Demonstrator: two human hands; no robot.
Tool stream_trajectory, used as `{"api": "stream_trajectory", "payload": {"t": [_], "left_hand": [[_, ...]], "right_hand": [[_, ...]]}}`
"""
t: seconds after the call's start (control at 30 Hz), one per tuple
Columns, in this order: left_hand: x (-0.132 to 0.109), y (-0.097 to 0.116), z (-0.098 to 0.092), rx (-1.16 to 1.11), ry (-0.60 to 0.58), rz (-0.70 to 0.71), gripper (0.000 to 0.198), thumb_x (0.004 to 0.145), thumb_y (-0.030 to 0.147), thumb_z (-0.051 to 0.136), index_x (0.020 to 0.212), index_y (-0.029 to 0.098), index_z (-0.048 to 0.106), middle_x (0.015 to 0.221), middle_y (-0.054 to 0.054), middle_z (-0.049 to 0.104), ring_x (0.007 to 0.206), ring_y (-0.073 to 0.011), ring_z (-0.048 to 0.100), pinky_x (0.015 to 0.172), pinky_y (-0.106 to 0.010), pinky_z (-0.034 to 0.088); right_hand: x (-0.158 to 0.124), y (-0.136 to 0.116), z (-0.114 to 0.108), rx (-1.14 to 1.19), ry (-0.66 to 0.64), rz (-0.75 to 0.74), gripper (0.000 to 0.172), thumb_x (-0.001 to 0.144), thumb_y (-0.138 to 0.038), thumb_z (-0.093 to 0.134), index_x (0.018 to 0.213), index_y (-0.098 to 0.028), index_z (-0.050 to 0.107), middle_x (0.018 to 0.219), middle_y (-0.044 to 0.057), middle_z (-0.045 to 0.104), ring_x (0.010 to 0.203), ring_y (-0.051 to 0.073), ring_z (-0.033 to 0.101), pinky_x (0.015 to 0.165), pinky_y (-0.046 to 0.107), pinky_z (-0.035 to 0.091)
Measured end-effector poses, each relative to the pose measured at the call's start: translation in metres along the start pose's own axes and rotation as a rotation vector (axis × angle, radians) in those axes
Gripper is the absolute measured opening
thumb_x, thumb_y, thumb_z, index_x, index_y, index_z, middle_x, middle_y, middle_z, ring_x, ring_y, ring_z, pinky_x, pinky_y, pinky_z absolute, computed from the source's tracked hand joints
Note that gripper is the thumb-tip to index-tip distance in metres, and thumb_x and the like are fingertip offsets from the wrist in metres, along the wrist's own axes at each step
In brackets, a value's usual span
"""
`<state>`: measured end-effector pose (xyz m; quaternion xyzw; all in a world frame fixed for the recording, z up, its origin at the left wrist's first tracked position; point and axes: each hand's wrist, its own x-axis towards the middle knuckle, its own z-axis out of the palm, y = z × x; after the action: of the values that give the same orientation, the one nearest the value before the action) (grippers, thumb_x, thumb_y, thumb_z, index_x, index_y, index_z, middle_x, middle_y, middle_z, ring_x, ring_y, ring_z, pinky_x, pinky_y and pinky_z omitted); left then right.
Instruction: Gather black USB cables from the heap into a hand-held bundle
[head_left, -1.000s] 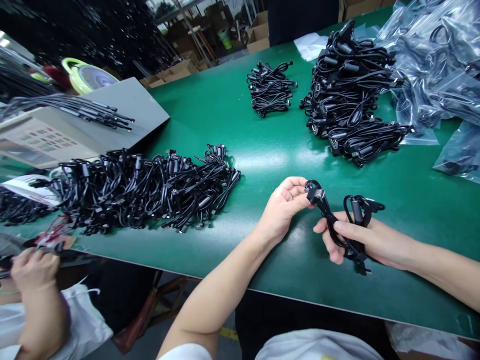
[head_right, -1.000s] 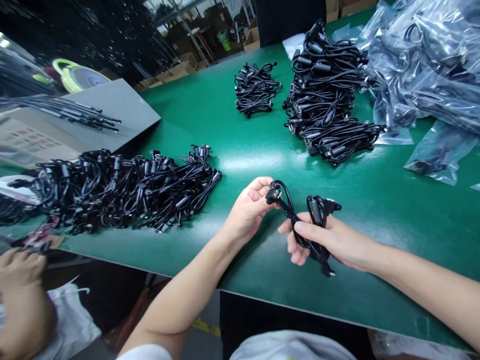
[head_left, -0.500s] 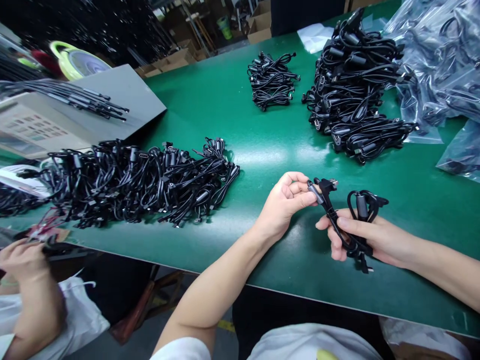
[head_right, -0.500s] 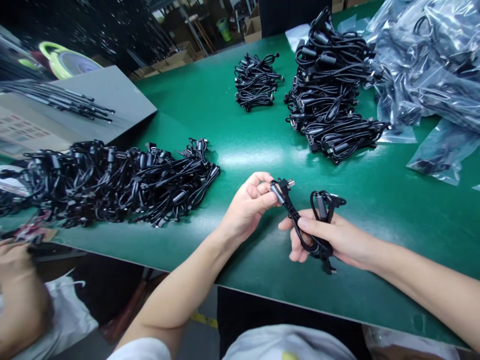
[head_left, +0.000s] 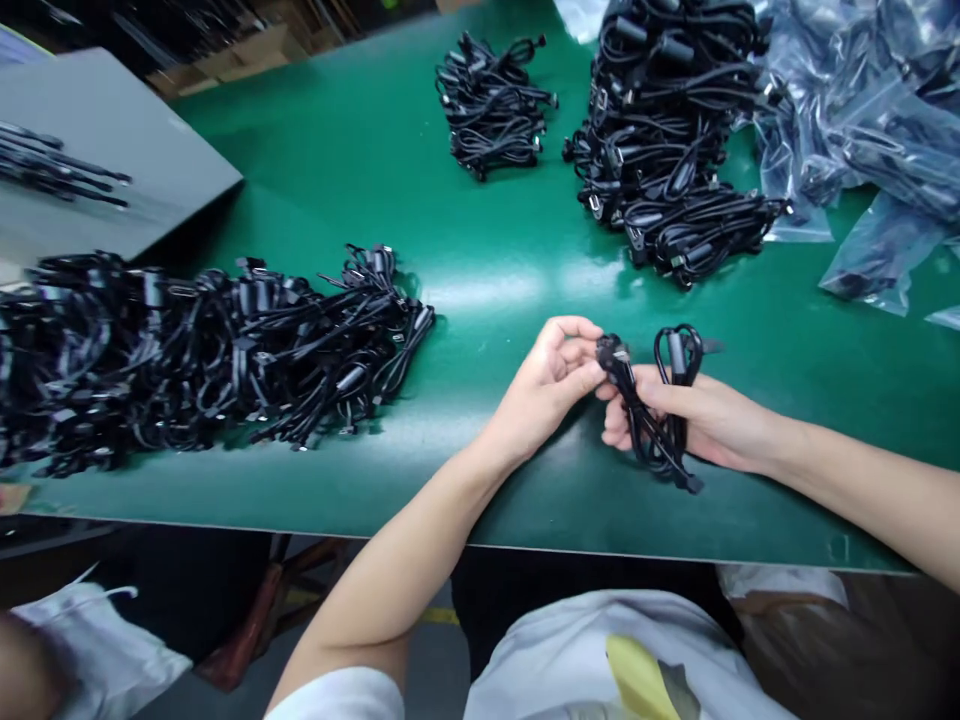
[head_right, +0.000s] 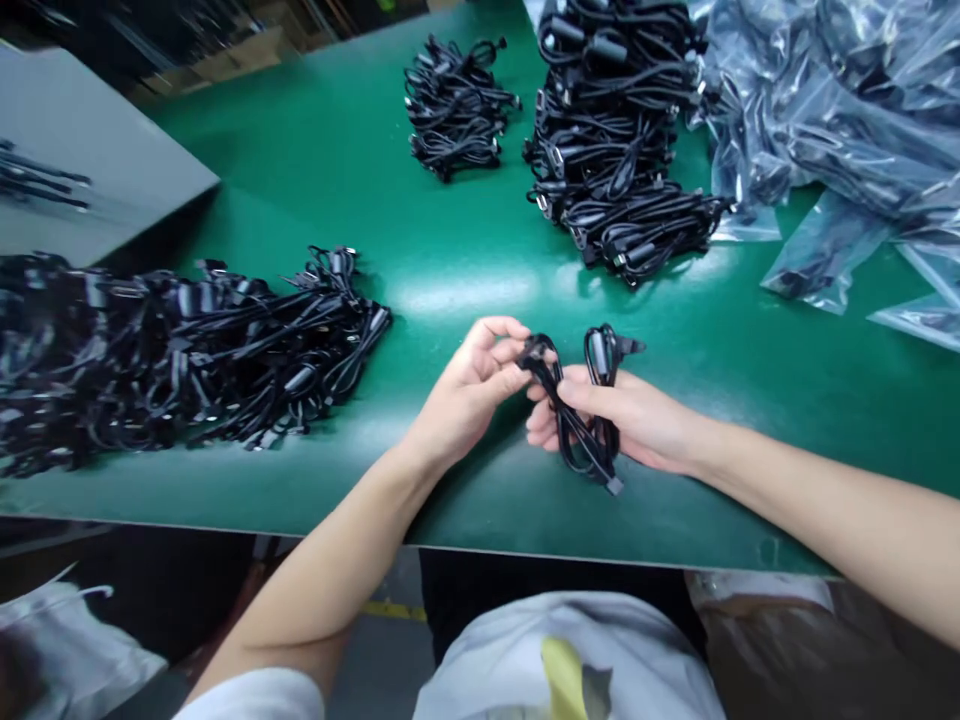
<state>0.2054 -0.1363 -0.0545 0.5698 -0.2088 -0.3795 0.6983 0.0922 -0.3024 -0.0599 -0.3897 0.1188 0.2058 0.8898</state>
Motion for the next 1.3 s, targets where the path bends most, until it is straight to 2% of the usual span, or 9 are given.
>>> {"api": "stream_trajectory", "payload": {"t": [0.1, 0.13, 0.2, 0.3, 0.4, 0.57, 0.77, 1.07, 1.3], "left_hand": [[-0.002, 0.0, 0.002, 0.212, 0.134, 0.087, 0.03, 0.087, 0.029, 0.069, 0.111, 0.021, 0.053, 0.105, -0.004, 0.061, 0.091, -0.0119, 0.06, 0.079, -0.023, 0.051], [-0.003, 0.001, 0.003, 0.24, 0.107, 0.063, 0.027, 0.088, 0.032, 0.068, 0.108, 0.02, 0.054, 0.099, -0.003, 0.06, 0.084, -0.0113, 0.06, 0.073, -0.022, 0.05], [-0.007, 0.002, 0.006, 0.264, -0.06, -0.039, 0.026, 0.087, 0.037, 0.069, 0.099, 0.019, 0.054, 0.085, 0.0, 0.059, 0.071, -0.0094, 0.056, 0.065, -0.022, 0.048], [-0.013, 0.0, 0.01, 0.401, -0.241, -0.111, 0.03, 0.08, 0.036, 0.077, 0.092, 0.018, 0.056, 0.076, 0.003, 0.059, 0.067, -0.0082, 0.054, 0.064, -0.021, 0.045], [-0.015, -0.003, 0.012, 0.481, -0.206, -0.11, 0.027, 0.082, 0.035, 0.076, 0.093, 0.019, 0.058, 0.077, 0.003, 0.061, 0.068, -0.0084, 0.057, 0.065, -0.021, 0.046], [-0.011, -0.001, 0.012, 0.098, -0.238, -0.291, 0.029, 0.087, 0.038, 0.07, 0.101, 0.014, 0.06, 0.086, -0.004, 0.071, 0.075, -0.0121, 0.068, 0.071, -0.024, 0.054], [-0.009, 0.004, 0.009, -0.063, -0.26, -0.397, 0.033, 0.087, 0.041, 0.071, 0.101, 0.012, 0.062, 0.085, -0.006, 0.073, 0.072, -0.0127, 0.071, 0.066, -0.023, 0.055], [-0.008, 0.002, 0.009, -0.094, -0.26, -0.397, 0.036, 0.086, 0.043, 0.072, 0.1, 0.012, 0.061, 0.084, -0.005, 0.073, 0.07, -0.0117, 0.071, 0.064, -0.021, 0.055], [-0.007, -0.001, 0.008, -0.039, -0.279, -0.361, 0.037, 0.087, 0.046, 0.069, 0.101, 0.013, 0.06, 0.086, -0.006, 0.071, 0.071, -0.0123, 0.07, 0.066, -0.023, 0.054]], "right_hand": [[0.003, -0.006, -0.001, 0.037, 0.095, -0.13, 0.022, 0.087, -0.032, 0.076, 0.102, -0.018, 0.068, 0.087, 0.003, 0.073, 0.085, 0.018, 0.073, 0.086, 0.034, 0.058], [0.003, -0.009, -0.002, 0.048, 0.136, -0.194, 0.019, 0.087, -0.029, 0.076, 0.1, -0.019, 0.068, 0.088, 0.001, 0.073, 0.087, 0.018, 0.072, 0.087, 0.034, 0.057], [0.003, -0.015, -0.004, 0.054, 0.203, -0.314, 0.011, 0.087, -0.024, 0.075, 0.095, -0.02, 0.067, 0.091, 0.0, 0.071, 0.092, 0.017, 0.071, 0.09, 0.033, 0.056], [0.001, -0.02, -0.005, 0.045, 0.237, -0.399, 0.006, 0.089, -0.02, 0.073, 0.088, -0.02, 0.067, 0.091, -0.001, 0.068, 0.093, 0.016, 0.069, 0.09, 0.031, 0.057], [0.002, -0.021, -0.007, 0.027, 0.25, -0.408, 0.007, 0.089, -0.022, 0.074, 0.085, -0.019, 0.069, 0.089, 0.0, 0.067, 0.091, 0.016, 0.068, 0.088, 0.031, 0.058], [0.005, -0.022, -0.01, 0.098, 0.318, -0.365, 0.012, 0.088, -0.024, 0.075, 0.08, -0.016, 0.07, 0.085, 0.0, 0.065, 0.079, 0.013, 0.067, 0.089, 0.032, 0.061], [0.006, -0.023, -0.01, 0.158, 0.355, -0.308, 0.014, 0.085, -0.025, 0.079, 0.079, -0.016, 0.07, 0.085, 0.0, 0.067, 0.076, 0.013, 0.069, 0.076, 0.03, 0.064], [0.006, -0.022, -0.011, 0.191, 0.386, -0.276, 0.013, 0.087, -0.023, 0.077, 0.08, -0.016, 0.069, 0.084, 0.0, 0.067, 0.075, 0.013, 0.071, 0.073, 0.027, 0.065], [0.007, -0.024, -0.01, 0.174, 0.394, -0.257, 0.018, 0.081, -0.027, 0.082, 0.081, -0.016, 0.068, 0.086, 0.001, 0.066, 0.077, 0.015, 0.068, 0.072, 0.028, 0.063]]}}
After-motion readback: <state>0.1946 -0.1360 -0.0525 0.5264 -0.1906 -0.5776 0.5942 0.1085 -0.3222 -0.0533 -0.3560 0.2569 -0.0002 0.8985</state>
